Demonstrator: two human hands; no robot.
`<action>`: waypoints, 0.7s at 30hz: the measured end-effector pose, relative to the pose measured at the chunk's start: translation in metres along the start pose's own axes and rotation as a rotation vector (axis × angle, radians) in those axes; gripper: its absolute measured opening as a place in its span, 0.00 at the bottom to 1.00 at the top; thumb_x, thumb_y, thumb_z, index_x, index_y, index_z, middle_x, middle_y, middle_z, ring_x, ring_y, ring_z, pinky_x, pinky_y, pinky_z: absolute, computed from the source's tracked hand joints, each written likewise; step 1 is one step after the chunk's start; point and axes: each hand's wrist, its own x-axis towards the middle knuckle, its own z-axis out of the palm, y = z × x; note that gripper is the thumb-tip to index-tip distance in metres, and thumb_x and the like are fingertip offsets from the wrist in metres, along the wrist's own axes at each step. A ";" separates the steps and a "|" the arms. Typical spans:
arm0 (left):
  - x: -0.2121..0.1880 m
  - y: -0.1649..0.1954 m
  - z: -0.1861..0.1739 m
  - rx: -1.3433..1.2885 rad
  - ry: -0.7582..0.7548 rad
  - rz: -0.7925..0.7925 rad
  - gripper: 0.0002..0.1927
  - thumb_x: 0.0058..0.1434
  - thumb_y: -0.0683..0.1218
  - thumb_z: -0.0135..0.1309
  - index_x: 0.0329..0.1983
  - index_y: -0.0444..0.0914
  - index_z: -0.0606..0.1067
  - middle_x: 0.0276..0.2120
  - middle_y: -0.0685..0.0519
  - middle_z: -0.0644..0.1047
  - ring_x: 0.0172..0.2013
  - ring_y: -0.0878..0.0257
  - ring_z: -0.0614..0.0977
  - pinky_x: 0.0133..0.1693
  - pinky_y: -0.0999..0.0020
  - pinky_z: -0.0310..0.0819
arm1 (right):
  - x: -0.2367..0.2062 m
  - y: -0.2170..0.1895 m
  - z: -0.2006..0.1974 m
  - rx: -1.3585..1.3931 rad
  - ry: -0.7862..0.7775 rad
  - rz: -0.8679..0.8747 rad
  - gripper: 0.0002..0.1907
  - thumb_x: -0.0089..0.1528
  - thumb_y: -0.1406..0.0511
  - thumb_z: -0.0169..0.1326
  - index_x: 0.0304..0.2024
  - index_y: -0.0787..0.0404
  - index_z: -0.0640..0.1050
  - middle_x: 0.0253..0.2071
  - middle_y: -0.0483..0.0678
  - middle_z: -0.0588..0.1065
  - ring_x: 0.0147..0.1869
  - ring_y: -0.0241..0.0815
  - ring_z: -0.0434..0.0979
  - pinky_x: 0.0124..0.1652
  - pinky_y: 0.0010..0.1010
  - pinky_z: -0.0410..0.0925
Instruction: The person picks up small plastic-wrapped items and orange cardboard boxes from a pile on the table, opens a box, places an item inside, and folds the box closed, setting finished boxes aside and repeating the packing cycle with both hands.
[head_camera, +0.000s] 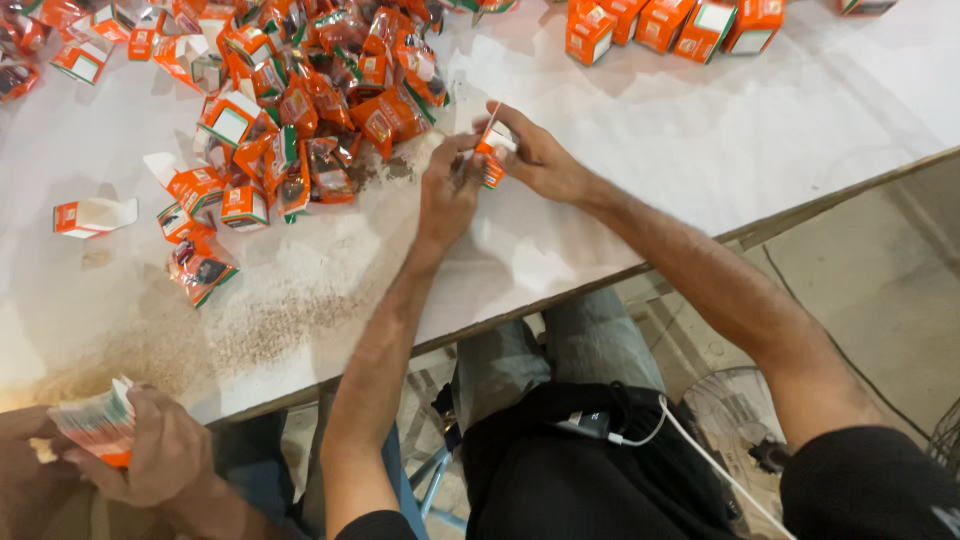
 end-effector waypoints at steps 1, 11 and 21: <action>0.005 0.000 0.003 0.211 0.041 0.195 0.10 0.71 0.46 0.56 0.52 0.40 0.74 0.45 0.45 0.79 0.48 0.49 0.79 0.54 0.57 0.71 | 0.001 0.000 -0.002 -0.019 0.033 -0.060 0.29 0.74 0.62 0.53 0.73 0.64 0.59 0.69 0.53 0.67 0.63 0.45 0.72 0.64 0.35 0.67; 0.057 -0.007 -0.064 1.068 -0.167 0.067 0.29 0.58 0.45 0.61 0.63 0.41 0.69 0.54 0.37 0.71 0.46 0.41 0.80 0.39 0.50 0.79 | -0.007 -0.027 0.010 -0.749 -0.013 -0.130 0.35 0.61 0.65 0.68 0.65 0.65 0.66 0.53 0.54 0.74 0.58 0.60 0.69 0.54 0.47 0.67; 0.027 -0.010 -0.067 0.779 -0.050 0.100 0.24 0.60 0.45 0.64 0.59 0.38 0.74 0.46 0.41 0.72 0.45 0.41 0.80 0.43 0.48 0.77 | -0.003 -0.020 -0.005 -0.623 -0.024 0.040 0.32 0.54 0.59 0.72 0.57 0.61 0.75 0.43 0.54 0.74 0.44 0.53 0.76 0.43 0.43 0.71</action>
